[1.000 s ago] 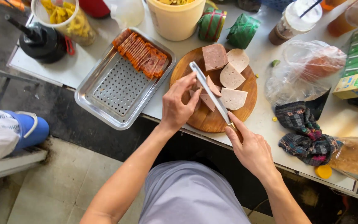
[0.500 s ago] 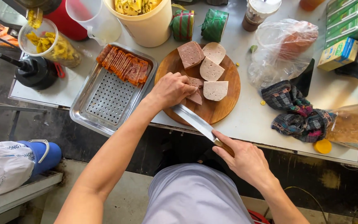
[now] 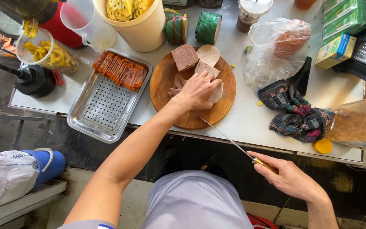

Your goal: Slice various processed meats on a wooden cutting board and arrange them onto a metal tray.

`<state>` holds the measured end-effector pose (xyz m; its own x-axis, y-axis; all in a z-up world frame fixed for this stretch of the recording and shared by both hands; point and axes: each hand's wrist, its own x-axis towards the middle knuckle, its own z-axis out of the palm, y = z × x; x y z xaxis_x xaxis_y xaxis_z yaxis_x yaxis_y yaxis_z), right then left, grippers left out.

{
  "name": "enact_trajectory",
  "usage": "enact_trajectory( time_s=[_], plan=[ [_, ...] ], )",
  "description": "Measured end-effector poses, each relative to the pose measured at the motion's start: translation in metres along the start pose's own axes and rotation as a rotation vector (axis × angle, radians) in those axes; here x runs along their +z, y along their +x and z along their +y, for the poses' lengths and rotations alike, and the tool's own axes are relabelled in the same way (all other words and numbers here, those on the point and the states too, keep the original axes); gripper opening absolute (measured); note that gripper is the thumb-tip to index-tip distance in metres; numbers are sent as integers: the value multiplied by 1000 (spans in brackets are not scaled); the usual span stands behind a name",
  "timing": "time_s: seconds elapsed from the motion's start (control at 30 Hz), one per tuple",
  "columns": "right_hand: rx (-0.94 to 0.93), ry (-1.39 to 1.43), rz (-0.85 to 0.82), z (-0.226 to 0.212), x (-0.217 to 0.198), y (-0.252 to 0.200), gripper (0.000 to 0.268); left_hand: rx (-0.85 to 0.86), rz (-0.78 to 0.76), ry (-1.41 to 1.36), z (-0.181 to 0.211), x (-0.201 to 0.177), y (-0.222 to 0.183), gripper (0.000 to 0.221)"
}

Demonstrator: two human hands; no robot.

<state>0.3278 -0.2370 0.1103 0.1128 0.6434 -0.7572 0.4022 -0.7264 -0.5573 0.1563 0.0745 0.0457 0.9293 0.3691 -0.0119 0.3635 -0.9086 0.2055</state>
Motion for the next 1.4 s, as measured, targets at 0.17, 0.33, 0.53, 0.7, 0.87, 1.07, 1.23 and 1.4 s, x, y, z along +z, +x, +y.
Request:
enact_trajectory(
  time_s=[0.17,0.33,0.53,0.7,0.87,1.07,1.23,1.4],
  plan=[
    [-32,63,-10,-3,12,6,52,-13,53,-42,9,-4,33,70],
    [97,273,-29,7,27,13,50,-19,171,-342,-5,-27,5,78],
    [-43,680,-161,23,51,34,48,-695,346,-447,-44,40,-72,44],
    [-55,896,-248,10,68,58,44,-519,494,-258,-36,41,-54,48],
    [-69,915,-281,-12,82,59,44,-493,392,-424,-35,39,-85,50],
    [-55,967,-336,-10,89,66,44,-679,790,-482,14,66,-66,74],
    [-93,1000,-374,-20,99,90,34,-753,773,-496,12,63,-46,66],
    [-74,931,-418,-37,109,103,33,-649,849,-282,30,55,-56,40]
  ],
)
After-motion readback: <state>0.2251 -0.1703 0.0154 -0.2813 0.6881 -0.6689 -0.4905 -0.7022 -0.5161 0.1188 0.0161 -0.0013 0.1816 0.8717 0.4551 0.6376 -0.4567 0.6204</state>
